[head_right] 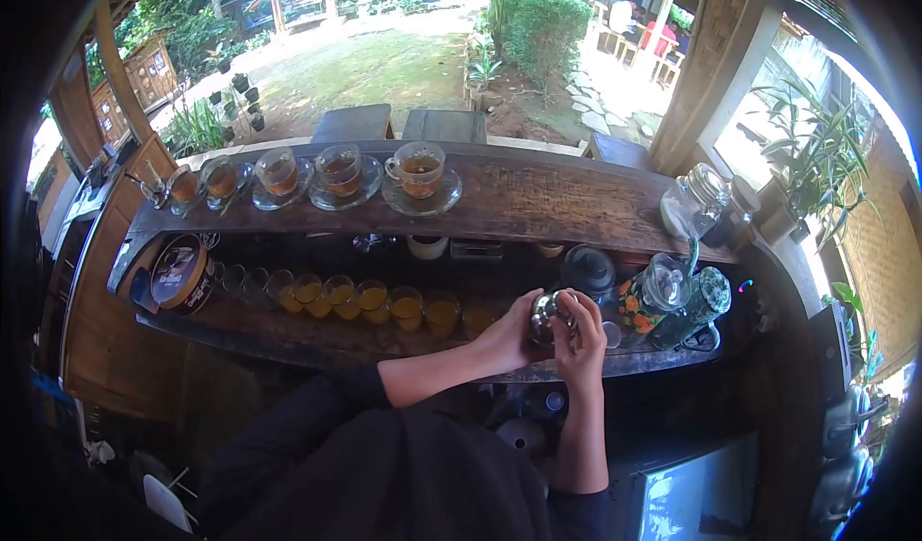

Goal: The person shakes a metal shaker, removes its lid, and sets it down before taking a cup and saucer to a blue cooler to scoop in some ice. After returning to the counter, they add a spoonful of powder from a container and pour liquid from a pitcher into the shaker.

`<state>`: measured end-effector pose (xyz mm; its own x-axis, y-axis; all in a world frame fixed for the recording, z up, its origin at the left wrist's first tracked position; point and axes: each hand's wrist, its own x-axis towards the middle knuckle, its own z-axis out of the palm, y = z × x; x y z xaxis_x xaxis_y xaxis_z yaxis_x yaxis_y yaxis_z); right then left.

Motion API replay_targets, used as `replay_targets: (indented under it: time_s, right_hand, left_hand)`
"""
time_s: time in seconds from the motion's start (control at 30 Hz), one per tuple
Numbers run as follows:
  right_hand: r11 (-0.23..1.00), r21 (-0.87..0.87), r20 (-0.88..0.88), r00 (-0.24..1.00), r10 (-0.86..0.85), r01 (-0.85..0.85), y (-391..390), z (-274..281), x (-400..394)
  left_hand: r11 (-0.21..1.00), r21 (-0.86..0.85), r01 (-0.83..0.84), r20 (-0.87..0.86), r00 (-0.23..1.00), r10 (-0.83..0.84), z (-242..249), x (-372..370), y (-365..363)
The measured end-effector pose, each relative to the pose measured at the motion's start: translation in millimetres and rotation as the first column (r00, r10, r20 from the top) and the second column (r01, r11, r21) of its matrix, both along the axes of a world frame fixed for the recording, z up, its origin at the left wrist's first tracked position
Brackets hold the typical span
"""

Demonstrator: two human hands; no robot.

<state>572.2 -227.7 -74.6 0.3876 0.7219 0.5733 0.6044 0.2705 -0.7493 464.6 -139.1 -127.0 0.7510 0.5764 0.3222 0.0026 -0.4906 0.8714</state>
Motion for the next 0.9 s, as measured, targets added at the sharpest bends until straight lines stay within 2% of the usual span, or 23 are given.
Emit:
replay_targets:
  time_s: [0.07,0.17,0.27,0.37,0.43,0.47,0.53,0.57,0.6,0.67,0.73,0.77,0.8,0.87,0.9]
  right_hand:
    - [1.0,0.009,-0.027,1.0,-0.012,0.012,0.4,-2.5,-7.5]
    - [0.992,0.069,0.09,0.99,-0.113,0.107,-0.5,-12.8,-14.7]
    - [0.98,0.137,0.094,0.983,-0.16,0.147,3.5,-20.2,-20.2]
    - [0.965,0.144,0.195,0.95,-0.243,0.217,5.3,-26.3,-22.0]
    - [0.945,0.175,0.298,0.9,-0.317,0.275,7.2,-28.1,-21.5]
    - [0.953,0.137,0.283,0.911,-0.301,0.272,6.1,-32.4,-18.5]
    - [0.952,0.195,-0.02,0.971,-0.238,0.237,7.6,-56.6,-15.2]
    - [0.965,0.152,-0.098,0.975,-0.198,0.212,5.5,-53.0,-19.9]
    - [0.977,0.11,-0.175,0.971,-0.161,0.182,3.4,-47.4,-23.6]
    - [0.964,0.185,-0.134,0.977,-0.166,0.189,7.5,-45.3,-23.5]
    - [0.962,0.217,-0.235,0.965,-0.113,0.165,5.6,-41.3,-24.8]
    - [0.941,0.234,-0.147,0.965,-0.215,0.246,5.9,-32.7,-34.5]
    - [0.91,0.263,-0.06,0.947,-0.316,0.32,5.8,-22.6,-44.1]
    - [0.796,0.294,0.06,0.821,-0.568,0.529,-6.6,-19.9,-53.5]
    - [0.754,0.349,0.074,0.785,-0.615,0.557,-10.7,-8.5,-71.7]
  left_hand:
    - [0.999,0.007,0.031,-0.005,0.999,-0.031,3.0,-5.7,1.9]
    - [0.998,0.049,0.043,0.045,0.998,-0.045,-0.2,-10.7,0.6]
    - [0.994,0.079,0.075,0.09,0.993,-0.082,-1.8,-11.1,3.5]
    - [0.995,0.078,0.063,0.044,0.997,-0.066,2.5,-21.4,-1.8]
    - [0.983,0.142,0.114,0.048,0.991,-0.122,11.1,-35.6,-5.3]
    - [0.985,0.1,0.143,0.081,0.985,-0.151,14.5,-43.5,-5.6]
    - [0.977,0.09,0.194,0.101,0.974,-0.203,24.5,-66.1,-0.1]
    - [0.97,-0.048,0.24,0.138,0.963,-0.231,42.8,-88.6,1.9]
    - [0.976,-0.047,0.211,0.136,0.97,-0.203,45.3,-105.2,11.8]
    - [0.817,-0.352,0.456,0.069,0.884,-0.463,51.9,-141.2,31.1]
    - [0.803,-0.427,0.415,0.034,0.895,-0.445,58.2,-193.6,44.4]
    - [0.774,-0.494,0.396,0.025,0.896,-0.443,58.2,-219.8,51.9]
    - [0.778,-0.524,0.347,0.062,0.927,-0.371,52.3,-246.6,57.6]
    - [0.784,-0.576,0.231,0.109,0.972,-0.206,37.5,-304.1,66.2]
    - [0.786,-0.595,0.166,0.123,0.986,-0.115,32.8,-333.6,71.6]
